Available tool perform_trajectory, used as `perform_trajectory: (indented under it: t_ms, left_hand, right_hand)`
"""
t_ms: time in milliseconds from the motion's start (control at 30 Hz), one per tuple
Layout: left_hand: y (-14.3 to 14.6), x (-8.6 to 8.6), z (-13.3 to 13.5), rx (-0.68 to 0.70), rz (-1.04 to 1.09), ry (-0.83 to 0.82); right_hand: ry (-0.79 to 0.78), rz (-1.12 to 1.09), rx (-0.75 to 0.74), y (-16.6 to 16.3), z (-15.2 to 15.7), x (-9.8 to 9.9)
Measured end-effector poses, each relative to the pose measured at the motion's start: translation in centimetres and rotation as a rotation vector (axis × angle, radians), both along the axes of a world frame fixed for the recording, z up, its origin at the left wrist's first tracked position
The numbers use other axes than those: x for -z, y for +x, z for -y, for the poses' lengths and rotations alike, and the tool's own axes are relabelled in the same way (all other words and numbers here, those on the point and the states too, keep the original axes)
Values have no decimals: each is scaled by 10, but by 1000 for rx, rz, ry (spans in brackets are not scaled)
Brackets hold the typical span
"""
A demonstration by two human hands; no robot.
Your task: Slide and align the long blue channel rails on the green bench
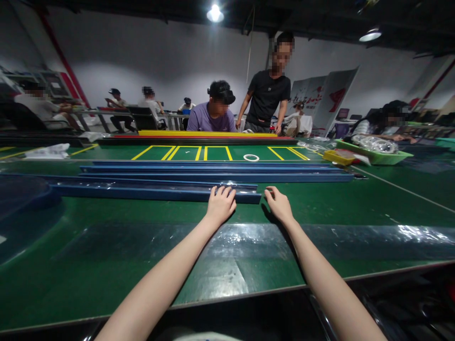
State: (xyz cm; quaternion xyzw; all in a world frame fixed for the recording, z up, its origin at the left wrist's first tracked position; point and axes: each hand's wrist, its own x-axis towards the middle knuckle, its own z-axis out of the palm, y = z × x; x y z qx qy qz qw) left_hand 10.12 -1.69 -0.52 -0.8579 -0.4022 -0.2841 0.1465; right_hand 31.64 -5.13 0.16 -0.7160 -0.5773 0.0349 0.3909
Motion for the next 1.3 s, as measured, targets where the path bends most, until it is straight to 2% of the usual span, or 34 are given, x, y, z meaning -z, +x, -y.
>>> perform_trajectory:
  t_ms: [267, 500, 633, 867, 1000, 1100, 1300]
  left_hand:
    - [2, 1, 1, -58, 19, -8]
    - [-3, -4, -2, -40, 17, -17]
    - [-11, -6, -6, -81, 18, 0]
    - [-22, -9, -11, -101, -47, 6]
    - [-23, -10, -12, -98, -77, 12]
    - [-24, -9, -13, -91, -76, 11]
    - [-24, -11, -12, -94, -80, -24]
  right_hand:
    - [52, 37, -209, -1, -4, 4]
    - [48, 173, -292, 9, -9, 14]
    - [45, 213, -332, 13, -9, 14]
    - [2, 228, -340, 11, -7, 14]
    - [-7, 186, -275, 10, -9, 17]
    - [-4, 124, -243, 10, -11, 20]
    - [6, -97, -271, 8, -16, 23]
